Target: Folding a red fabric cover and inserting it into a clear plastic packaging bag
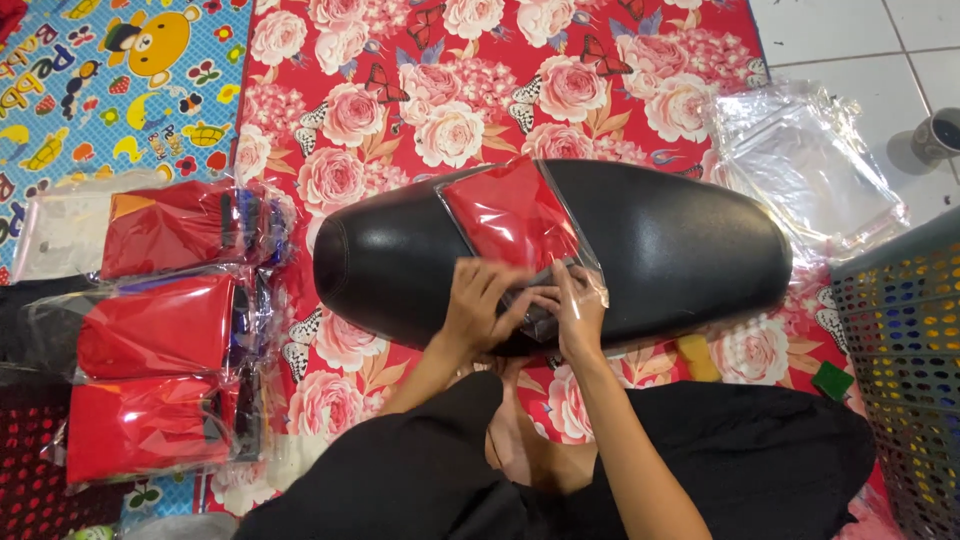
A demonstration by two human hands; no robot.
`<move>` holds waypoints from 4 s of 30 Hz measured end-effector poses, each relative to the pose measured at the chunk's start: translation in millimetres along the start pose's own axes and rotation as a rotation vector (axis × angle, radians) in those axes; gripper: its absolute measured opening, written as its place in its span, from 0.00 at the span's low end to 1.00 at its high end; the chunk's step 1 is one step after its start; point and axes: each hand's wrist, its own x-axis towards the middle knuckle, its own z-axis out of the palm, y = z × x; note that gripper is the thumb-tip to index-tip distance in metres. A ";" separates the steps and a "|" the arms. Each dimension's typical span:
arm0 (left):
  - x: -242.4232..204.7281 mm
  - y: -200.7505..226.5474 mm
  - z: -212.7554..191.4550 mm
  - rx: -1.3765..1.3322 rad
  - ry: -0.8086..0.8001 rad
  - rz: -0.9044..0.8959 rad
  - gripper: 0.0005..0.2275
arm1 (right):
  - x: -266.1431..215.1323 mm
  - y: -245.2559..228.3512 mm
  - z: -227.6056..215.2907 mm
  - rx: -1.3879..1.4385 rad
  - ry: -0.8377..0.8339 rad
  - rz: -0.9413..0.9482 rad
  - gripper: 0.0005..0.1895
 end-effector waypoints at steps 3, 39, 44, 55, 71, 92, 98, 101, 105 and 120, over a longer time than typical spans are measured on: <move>48.1 -12.1 16.9 0.172 -0.095 0.129 0.12 | -3.5 -4.7 4.2 -0.021 0.002 0.003 0.24; -13.9 -57.1 64.7 0.256 -0.670 0.269 0.21 | 0.3 -106.6 -64.3 -1.537 -0.271 -0.427 0.05; -23.5 -72.9 84.5 0.269 -0.671 0.324 0.19 | 51.4 -48.6 9.8 -1.248 -0.573 -1.237 0.22; 8.4 -52.1 48.3 0.186 -0.672 0.262 0.22 | 78.3 -15.9 58.5 -1.710 -0.778 -0.776 0.26; 30.5 -32.7 31.5 0.092 -0.410 0.228 0.20 | 86.3 -34.2 85.2 -1.664 -0.741 -0.790 0.30; 7.0 -42.3 33.9 0.140 -0.210 0.287 0.16 | 87.0 -31.3 92.2 -1.932 -0.849 -0.616 0.36; -22.4 -67.8 71.2 0.152 -0.681 0.257 0.22 | 55.1 -50.9 111.8 -1.887 -0.820 -0.454 0.41; -13.2 -60.4 60.9 0.279 -0.731 0.289 0.26 | 59.8 -48.4 113.2 -1.935 -0.799 -0.446 0.42; -2.7 -53.5 49.3 0.401 -0.828 0.336 0.30 | 57.6 -50.4 115.9 -1.917 -0.806 -0.404 0.42; -7.7 -51.5 49.0 0.246 -0.805 0.262 0.28 | 56.7 -49.8 109.9 -1.892 -0.804 -0.413 0.47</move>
